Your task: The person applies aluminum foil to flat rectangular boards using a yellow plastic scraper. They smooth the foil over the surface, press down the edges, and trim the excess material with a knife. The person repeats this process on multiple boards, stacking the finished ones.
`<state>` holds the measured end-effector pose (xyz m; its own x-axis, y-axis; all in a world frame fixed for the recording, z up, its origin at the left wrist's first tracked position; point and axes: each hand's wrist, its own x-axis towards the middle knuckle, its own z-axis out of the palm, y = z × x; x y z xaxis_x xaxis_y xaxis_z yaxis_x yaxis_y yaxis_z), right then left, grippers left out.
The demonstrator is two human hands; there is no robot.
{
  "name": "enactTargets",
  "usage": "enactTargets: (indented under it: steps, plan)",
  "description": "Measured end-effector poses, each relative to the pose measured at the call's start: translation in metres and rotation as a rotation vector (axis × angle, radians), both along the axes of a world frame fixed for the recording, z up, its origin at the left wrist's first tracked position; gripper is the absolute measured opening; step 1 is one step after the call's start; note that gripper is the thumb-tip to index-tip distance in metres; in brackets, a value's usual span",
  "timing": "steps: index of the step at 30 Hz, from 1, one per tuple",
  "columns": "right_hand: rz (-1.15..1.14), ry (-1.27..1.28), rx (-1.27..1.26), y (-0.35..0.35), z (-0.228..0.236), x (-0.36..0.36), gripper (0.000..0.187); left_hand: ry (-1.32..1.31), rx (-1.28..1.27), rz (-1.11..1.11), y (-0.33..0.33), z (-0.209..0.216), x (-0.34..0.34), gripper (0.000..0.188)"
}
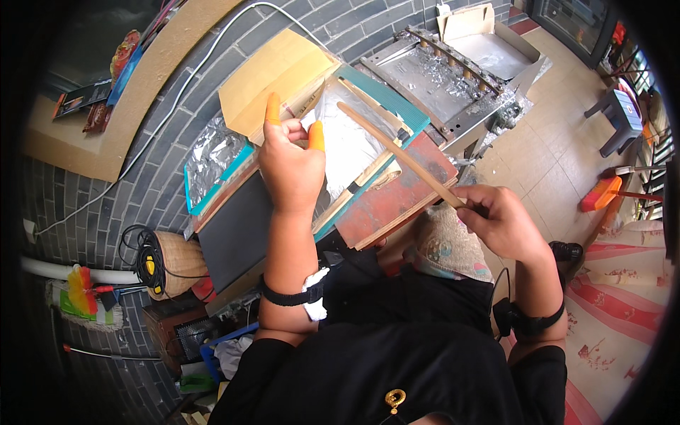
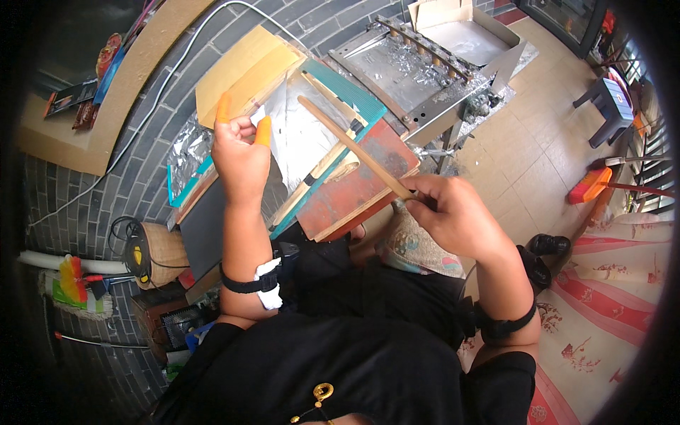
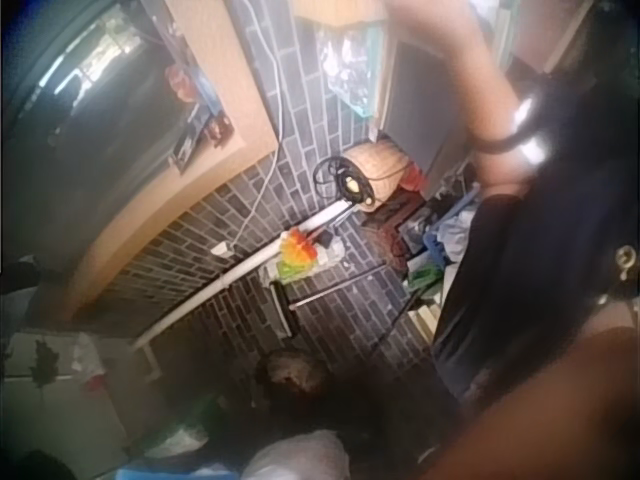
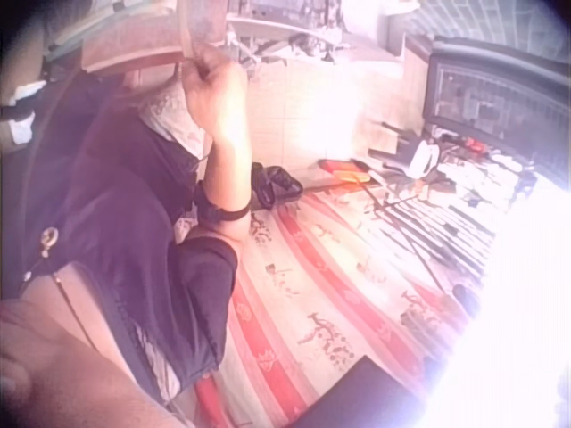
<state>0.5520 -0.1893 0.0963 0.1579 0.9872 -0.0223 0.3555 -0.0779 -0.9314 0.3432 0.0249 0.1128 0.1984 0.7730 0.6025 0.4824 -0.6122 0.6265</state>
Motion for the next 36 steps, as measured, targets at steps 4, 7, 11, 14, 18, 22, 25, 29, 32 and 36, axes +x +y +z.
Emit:
enactTargets:
  steps: [4,7,11,14,18,22,25,29,32,36]
  plan:
    - [-0.005,0.001,-0.028,0.023,-0.006,-0.009,0.026,-0.006,-0.112,-0.075,-0.003,-0.005,0.007,0.07]
    - [-0.004,0.027,0.022,0.038,-0.015,-0.016,0.021,-0.063,-0.227,-0.277,-0.005,-0.008,0.009,0.064]
    - [-0.032,0.064,0.05,0.049,-0.021,-0.026,0.022,-0.093,-0.259,-0.282,0.007,0.01,-0.007,0.034]
    - [-0.052,0.075,0.052,0.054,-0.033,-0.025,0.025,0.034,-0.113,-0.18,0.031,0.034,-0.023,0.028]
    - [-0.058,0.181,0.019,0.057,-0.033,-0.025,0.027,0.301,0.075,-0.075,0.077,0.053,-0.039,0.032]
    - [-0.041,0.133,0.001,0.056,-0.027,-0.024,0.027,0.533,0.126,0.034,0.145,0.029,-0.053,0.047]
    - [-0.027,0.109,-0.006,0.052,-0.024,-0.022,0.027,0.666,0.114,0.102,0.175,0.007,-0.056,0.053]
    - [-0.037,0.113,-0.021,0.049,-0.021,-0.021,0.026,0.849,0.367,0.208,0.196,-0.024,-0.069,0.049]
    - [-0.091,0.143,-0.027,0.046,-0.019,-0.02,0.024,0.814,0.313,0.165,0.183,-0.014,-0.063,0.039]
    - [-0.102,0.199,-0.035,0.044,-0.019,-0.019,0.023,0.767,0.216,0.232,0.161,0.005,-0.055,0.023]
